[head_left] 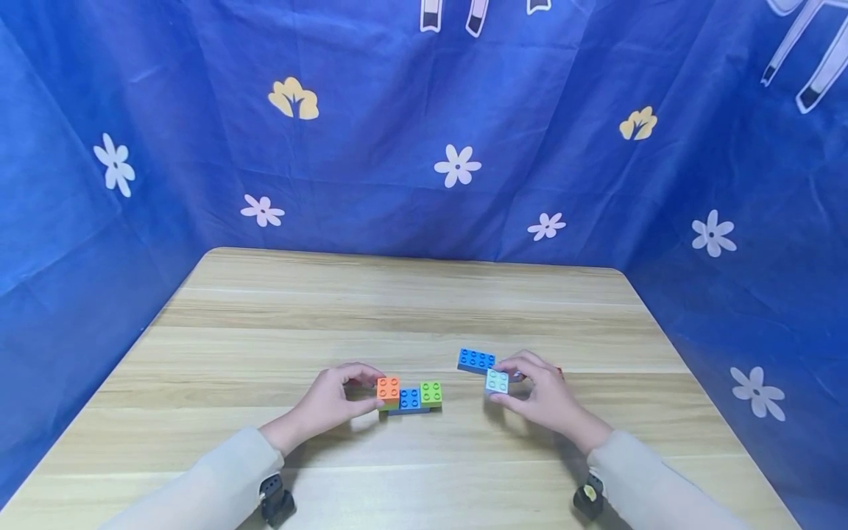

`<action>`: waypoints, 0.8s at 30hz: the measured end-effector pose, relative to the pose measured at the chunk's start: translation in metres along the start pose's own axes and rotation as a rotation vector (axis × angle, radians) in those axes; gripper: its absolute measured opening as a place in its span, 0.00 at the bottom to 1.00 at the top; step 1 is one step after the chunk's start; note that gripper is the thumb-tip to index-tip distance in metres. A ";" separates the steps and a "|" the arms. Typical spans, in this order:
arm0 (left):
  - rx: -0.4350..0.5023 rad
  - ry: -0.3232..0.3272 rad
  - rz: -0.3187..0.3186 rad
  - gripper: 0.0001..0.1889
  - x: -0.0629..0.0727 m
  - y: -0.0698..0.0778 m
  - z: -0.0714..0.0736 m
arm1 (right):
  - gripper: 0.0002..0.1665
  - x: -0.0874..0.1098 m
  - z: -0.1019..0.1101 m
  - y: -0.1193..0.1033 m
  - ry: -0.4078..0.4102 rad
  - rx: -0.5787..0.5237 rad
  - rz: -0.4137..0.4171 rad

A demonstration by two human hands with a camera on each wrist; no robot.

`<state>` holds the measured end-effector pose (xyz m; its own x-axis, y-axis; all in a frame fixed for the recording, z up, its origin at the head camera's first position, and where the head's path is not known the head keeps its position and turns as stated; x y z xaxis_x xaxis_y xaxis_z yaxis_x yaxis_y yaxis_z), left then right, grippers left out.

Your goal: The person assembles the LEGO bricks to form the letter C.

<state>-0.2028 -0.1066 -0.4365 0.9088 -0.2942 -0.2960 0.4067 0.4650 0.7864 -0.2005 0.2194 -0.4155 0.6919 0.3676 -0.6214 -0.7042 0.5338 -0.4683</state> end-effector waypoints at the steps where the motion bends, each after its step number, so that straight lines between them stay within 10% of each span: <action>1: 0.000 0.001 0.000 0.17 0.000 0.000 0.000 | 0.28 -0.003 -0.003 -0.003 -0.004 -0.007 0.007; 24: -0.003 -0.010 -0.006 0.17 -0.001 0.000 0.001 | 0.28 -0.057 -0.064 -0.055 -0.139 -0.165 0.080</action>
Point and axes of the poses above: each hand's wrist, its own x-axis away from the middle knuckle, its own z-axis out of the back of the hand, y = z × x, the point moved 5 cm from there along -x, towards the middle knuckle, and after that the axes turned 7 degrees about y, right-handed, at the moved point
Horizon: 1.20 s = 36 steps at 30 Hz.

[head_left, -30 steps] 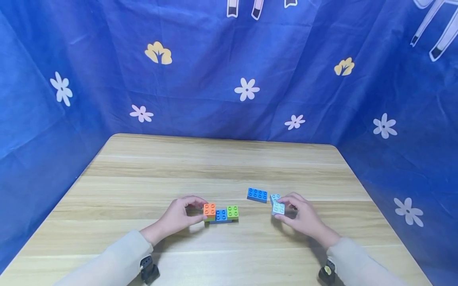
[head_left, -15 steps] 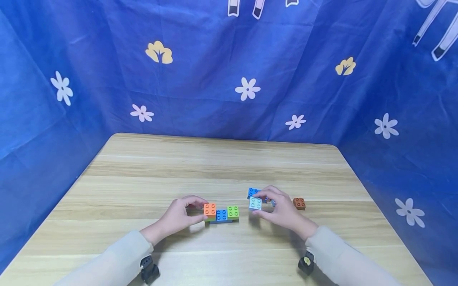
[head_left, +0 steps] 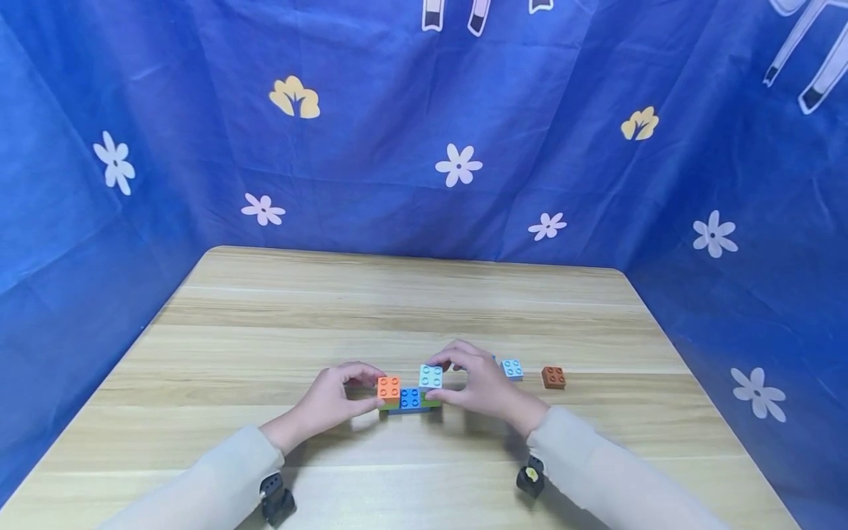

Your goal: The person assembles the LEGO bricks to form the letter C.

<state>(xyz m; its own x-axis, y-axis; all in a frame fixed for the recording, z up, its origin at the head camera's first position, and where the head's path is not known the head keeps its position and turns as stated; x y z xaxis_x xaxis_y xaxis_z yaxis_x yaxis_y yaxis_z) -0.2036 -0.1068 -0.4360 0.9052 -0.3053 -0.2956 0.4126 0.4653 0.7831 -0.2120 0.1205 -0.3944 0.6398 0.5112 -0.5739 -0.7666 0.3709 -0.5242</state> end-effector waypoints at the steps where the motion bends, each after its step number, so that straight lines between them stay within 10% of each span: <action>1: -0.001 0.000 0.000 0.17 0.000 0.000 0.000 | 0.28 -0.002 -0.003 -0.002 -0.008 -0.001 0.003; 36: 0.008 0.015 -0.061 0.15 -0.001 0.002 0.001 | 0.23 -0.033 -0.050 -0.014 -0.163 -0.021 -0.099</action>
Point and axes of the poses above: each hand's wrist, its own x-axis away from the middle knuckle, its own z-axis out of the back of the hand, y = z × x, the point moved 5 cm from there along -x, towards the middle knuckle, and after that the axes turned 7 degrees about y, right-handed, at the moved point
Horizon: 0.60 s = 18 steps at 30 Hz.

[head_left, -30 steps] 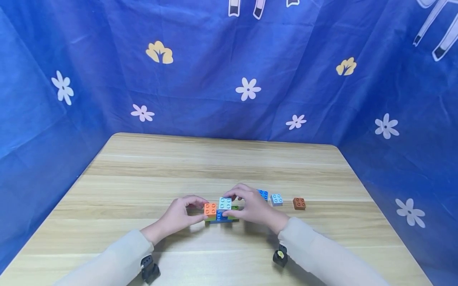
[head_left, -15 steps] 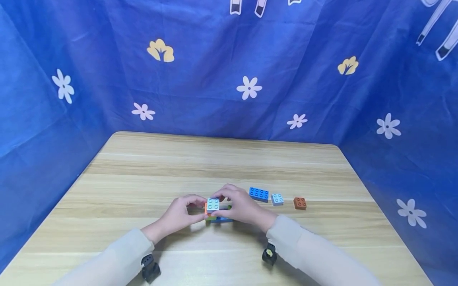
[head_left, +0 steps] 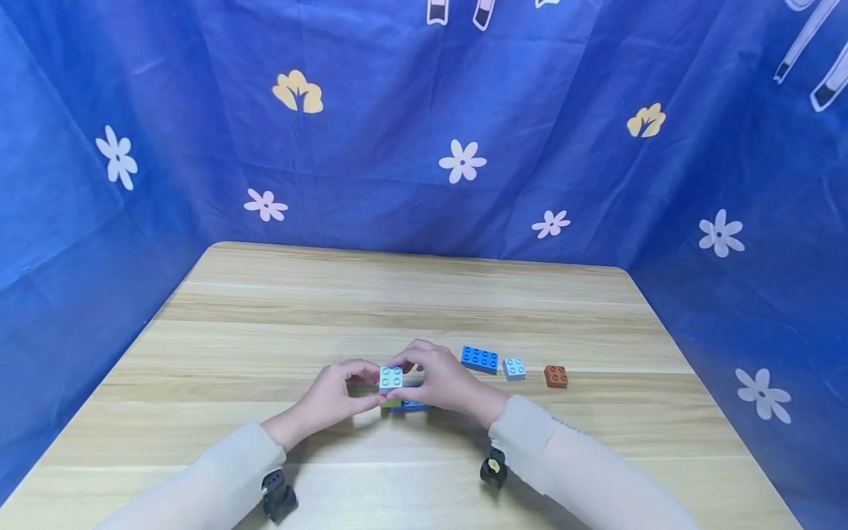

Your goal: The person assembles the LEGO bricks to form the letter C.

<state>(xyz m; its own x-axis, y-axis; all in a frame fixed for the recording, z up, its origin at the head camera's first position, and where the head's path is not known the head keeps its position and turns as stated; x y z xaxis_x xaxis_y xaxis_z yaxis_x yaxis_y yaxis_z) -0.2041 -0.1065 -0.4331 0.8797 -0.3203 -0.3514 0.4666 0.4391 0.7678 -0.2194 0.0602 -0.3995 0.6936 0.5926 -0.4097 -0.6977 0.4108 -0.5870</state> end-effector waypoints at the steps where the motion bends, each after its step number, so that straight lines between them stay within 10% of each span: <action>1: 0.000 0.000 0.000 0.15 0.000 0.000 0.000 | 0.23 0.000 0.000 0.000 0.002 -0.004 -0.007; 18: 0.006 0.003 -0.003 0.15 0.000 -0.001 0.000 | 0.23 -0.001 -0.003 0.001 -0.012 -0.048 -0.071</action>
Point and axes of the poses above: each hand's wrist, its own x-axis away from the middle knuckle, its own z-axis out of the back of the hand, y = z × x, the point moved 5 cm from there along -x, towards the middle knuckle, and after that the axes turned 7 degrees about y, right-handed, at the moved point
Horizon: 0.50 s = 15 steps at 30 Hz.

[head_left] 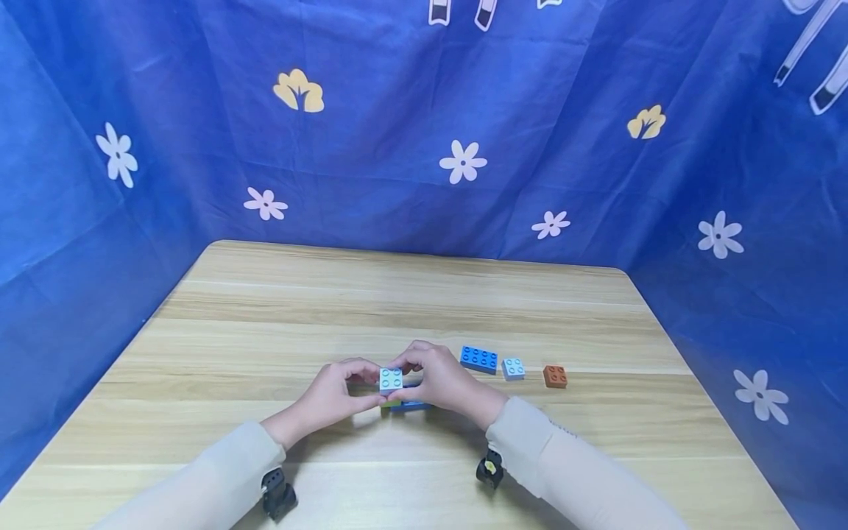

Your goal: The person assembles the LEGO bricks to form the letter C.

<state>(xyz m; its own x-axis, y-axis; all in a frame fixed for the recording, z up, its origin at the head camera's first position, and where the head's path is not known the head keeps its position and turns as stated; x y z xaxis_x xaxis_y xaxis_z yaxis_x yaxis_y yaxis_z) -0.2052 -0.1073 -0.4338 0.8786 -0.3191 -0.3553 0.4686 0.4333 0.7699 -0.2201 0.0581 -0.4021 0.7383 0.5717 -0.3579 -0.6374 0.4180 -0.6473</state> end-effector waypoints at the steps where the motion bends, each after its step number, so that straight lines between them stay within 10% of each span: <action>1: 0.003 0.001 0.002 0.15 0.000 0.000 0.000 | 0.23 0.000 0.000 0.001 0.001 -0.012 -0.002; 15: 0.068 0.038 0.043 0.15 -0.002 0.003 0.000 | 0.26 0.004 0.000 0.004 0.023 0.034 0.034</action>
<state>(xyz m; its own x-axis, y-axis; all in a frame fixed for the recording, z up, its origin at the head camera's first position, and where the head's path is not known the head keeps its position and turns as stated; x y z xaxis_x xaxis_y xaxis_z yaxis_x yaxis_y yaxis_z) -0.2053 -0.1058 -0.4311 0.9013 -0.2683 -0.3400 0.4241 0.3871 0.8187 -0.2199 0.0620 -0.4063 0.7209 0.5698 -0.3946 -0.6688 0.4224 -0.6118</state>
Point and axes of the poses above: each hand's wrist, its own x-axis away from the middle knuckle, its own z-axis out of the back of the hand, y = z × x, the point moved 5 cm from there along -x, towards the middle knuckle, and after that the axes turned 7 degrees about y, right-handed, at the moved point
